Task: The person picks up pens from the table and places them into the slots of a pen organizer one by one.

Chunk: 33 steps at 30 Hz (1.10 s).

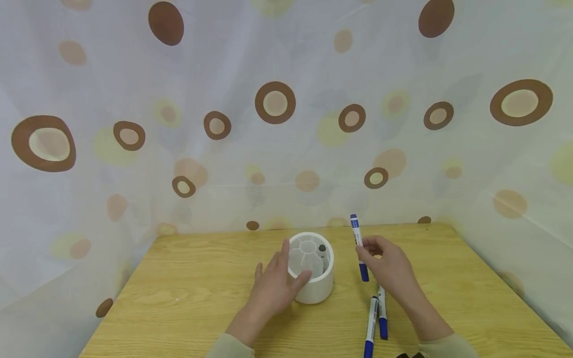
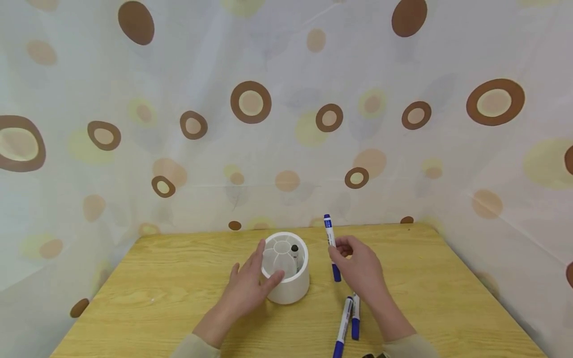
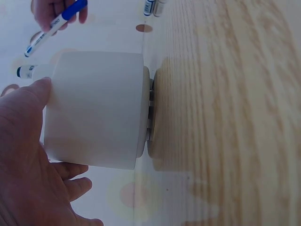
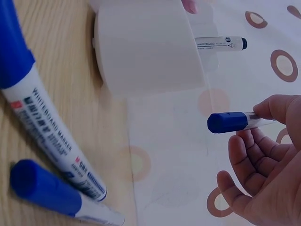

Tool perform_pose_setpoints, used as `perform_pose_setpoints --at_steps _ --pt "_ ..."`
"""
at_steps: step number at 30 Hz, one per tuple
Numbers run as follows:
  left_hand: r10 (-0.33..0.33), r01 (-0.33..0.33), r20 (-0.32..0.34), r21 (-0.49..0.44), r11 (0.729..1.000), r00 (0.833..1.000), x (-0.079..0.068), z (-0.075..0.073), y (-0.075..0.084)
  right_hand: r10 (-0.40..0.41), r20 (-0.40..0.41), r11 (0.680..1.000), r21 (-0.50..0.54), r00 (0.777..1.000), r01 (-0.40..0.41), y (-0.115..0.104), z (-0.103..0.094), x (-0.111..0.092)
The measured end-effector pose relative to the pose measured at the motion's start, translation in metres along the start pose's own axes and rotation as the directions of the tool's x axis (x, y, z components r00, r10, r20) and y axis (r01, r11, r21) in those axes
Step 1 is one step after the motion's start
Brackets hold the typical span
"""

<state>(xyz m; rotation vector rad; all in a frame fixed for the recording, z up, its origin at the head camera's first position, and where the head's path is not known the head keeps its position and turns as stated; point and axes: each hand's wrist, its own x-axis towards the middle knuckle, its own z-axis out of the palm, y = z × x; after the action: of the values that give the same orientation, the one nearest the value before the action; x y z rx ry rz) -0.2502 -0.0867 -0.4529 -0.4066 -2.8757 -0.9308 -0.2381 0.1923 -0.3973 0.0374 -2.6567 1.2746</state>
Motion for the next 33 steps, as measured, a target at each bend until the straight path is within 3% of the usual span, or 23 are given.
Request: perform_pose_setpoints --at_steps 26,33 --pt "-0.02 0.02 0.01 -0.006 1.0 1.0 0.001 0.0 0.0 -0.098 -0.003 0.991 0.094 0.995 0.097 -0.029 0.01 0.025" --pt "-0.018 0.018 0.006 0.004 1.0 1.0 0.001 0.001 0.0 -0.091 -0.006 0.989 0.115 0.996 0.091 -0.033 0.015 0.031"
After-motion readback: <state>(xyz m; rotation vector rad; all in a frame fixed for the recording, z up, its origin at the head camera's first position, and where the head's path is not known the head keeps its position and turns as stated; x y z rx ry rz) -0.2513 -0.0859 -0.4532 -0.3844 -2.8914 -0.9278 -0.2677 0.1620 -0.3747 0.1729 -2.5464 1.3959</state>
